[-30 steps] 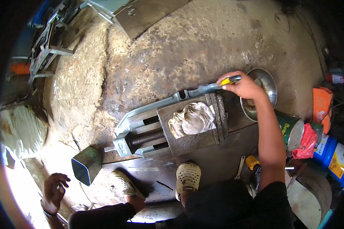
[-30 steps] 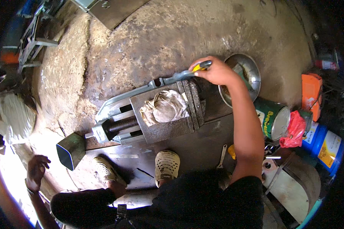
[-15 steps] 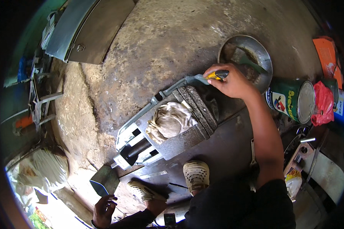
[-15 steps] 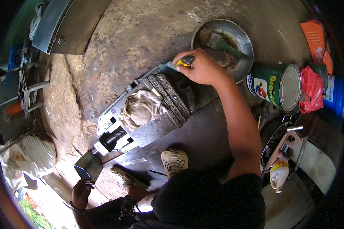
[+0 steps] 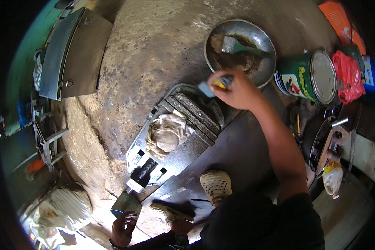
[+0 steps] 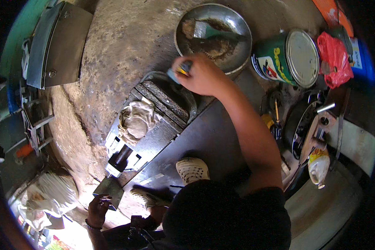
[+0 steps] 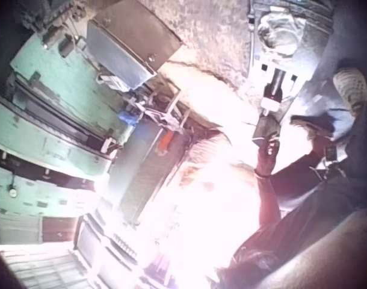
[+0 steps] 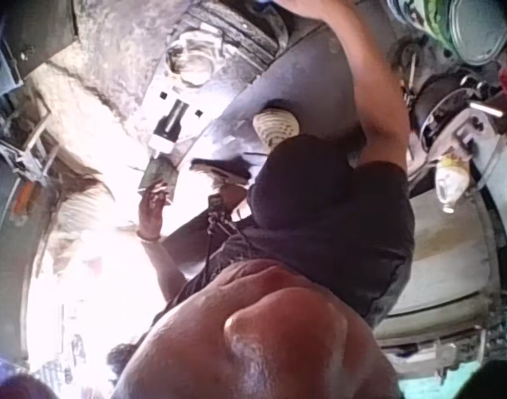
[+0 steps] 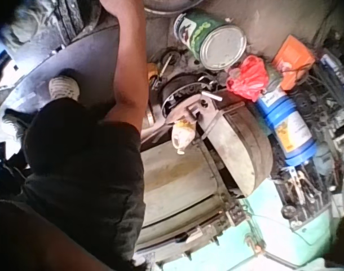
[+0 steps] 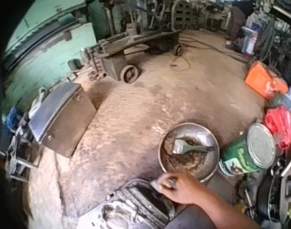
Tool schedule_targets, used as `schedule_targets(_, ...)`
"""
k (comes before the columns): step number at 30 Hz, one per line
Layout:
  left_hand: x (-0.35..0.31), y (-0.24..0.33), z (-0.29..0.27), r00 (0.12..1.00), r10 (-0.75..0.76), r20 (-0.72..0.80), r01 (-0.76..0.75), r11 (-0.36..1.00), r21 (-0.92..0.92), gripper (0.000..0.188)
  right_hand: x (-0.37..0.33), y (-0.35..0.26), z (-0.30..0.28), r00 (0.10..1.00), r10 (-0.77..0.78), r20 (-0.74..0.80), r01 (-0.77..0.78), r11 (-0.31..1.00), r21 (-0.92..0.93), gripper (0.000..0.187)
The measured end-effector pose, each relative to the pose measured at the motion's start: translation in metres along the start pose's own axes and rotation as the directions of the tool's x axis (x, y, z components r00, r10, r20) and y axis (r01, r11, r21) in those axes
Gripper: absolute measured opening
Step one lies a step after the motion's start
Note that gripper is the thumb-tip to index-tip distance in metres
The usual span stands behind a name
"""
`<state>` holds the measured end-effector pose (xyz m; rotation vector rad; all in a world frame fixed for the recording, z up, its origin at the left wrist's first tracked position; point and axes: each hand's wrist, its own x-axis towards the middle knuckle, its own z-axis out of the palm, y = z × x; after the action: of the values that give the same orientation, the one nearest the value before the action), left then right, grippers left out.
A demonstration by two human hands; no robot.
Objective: The person paints a metal bench vise with light blue paint using a brush. They repeatedly dip the brush into a paint container and apply paint to the vise jaws and body, then wipe excess paint with a cloth.
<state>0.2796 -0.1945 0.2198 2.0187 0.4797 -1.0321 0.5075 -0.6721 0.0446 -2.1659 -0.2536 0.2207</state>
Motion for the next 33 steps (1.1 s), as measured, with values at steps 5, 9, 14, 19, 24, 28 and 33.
schedule_targets(5,0.002,0.018,0.006,0.999,-0.028,0.025,0.023,0.982,0.19,0.028,0.027,-0.002,0.03,0.987,-0.158,0.004,0.155,0.975,0.157,0.013)
schedule_targets(9,-0.007,0.023,0.007,0.999,-0.049,0.003,0.048,0.99,0.129,0.027,0.001,-0.006,0.015,0.986,-0.155,-0.069,0.159,0.986,0.053,0.012)
schedule_targets(14,-0.005,0.016,0.018,0.994,-0.105,0.044,0.096,0.982,0.161,0.027,0.02,-0.005,0.011,0.998,-0.042,0.037,0.041,0.999,0.032,0.015)
schedule_targets(19,0.003,0.013,0.027,1.0,0.006,0.029,-0.014,0.962,0.272,0.03,0.018,0.007,0.023,0.996,-0.09,0.017,0.087,0.989,0.118,0.014)
schedule_targets(24,0.012,0.007,0.041,0.998,-0.009,0.055,-0.003,0.977,0.212,0.03,0.006,0.005,-0.007,0.986,0.147,0.081,-0.149,0.988,0.024,0.03)
schedule_targets(28,0.03,0.008,0.061,0.993,-0.006,0.118,-0.026,0.965,0.261,0.031,0.024,-0.008,-0.002,0.999,-0.043,0.029,0.043,0.999,-0.01,0.037)
schedule_targets(33,0.042,0.022,0.068,0.967,0.161,0.195,-0.217,0.926,0.31,0.033,0.015,-0.018,0.01,0.993,-0.048,0.107,0.056,0.996,-0.075,0.037)
